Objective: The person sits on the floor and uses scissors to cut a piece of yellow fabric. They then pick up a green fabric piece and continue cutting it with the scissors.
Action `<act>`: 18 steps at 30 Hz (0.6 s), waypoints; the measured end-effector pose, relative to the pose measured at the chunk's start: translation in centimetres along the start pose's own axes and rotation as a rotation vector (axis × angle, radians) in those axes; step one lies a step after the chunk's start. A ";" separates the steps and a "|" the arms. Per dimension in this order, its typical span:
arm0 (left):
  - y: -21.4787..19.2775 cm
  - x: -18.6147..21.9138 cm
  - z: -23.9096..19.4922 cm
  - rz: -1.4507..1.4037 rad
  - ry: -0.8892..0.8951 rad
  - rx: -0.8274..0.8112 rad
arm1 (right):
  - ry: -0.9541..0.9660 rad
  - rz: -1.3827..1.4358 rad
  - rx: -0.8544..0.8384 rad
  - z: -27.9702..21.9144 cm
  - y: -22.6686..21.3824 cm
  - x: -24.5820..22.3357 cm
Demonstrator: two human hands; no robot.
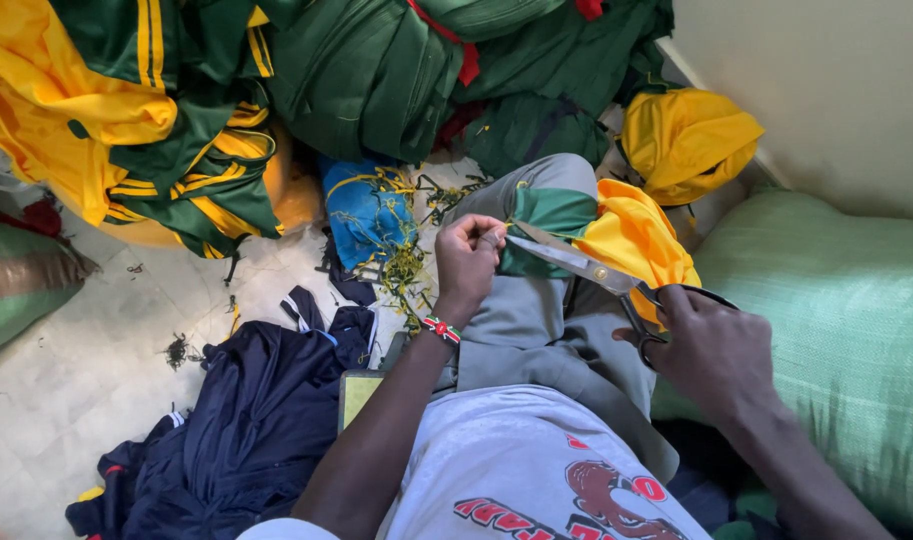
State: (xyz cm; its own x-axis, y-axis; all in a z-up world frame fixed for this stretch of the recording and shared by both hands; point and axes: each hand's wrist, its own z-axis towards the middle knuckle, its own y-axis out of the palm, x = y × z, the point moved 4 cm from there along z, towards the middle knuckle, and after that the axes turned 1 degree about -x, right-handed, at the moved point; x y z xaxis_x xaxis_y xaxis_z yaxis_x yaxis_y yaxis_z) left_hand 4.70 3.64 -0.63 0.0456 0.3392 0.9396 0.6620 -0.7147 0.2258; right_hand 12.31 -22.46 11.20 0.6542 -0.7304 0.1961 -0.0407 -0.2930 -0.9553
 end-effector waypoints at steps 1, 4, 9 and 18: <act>0.1 0.4 -0.2 0.025 -0.002 -0.002 | -0.009 0.001 0.032 0.0 -0.1 -0.3; 0.2 -0.1 -0.1 0.023 0.044 -0.031 | -0.039 0.001 0.074 0.3 0.3 -1.1; -0.3 -1.2 0.7 0.087 0.149 0.101 | 0.047 0.175 0.144 0.3 4.3 -0.1; -9.8 -3.4 0.7 0.798 0.220 0.136 | 0.469 0.596 -0.092 0.0 1.1 1.4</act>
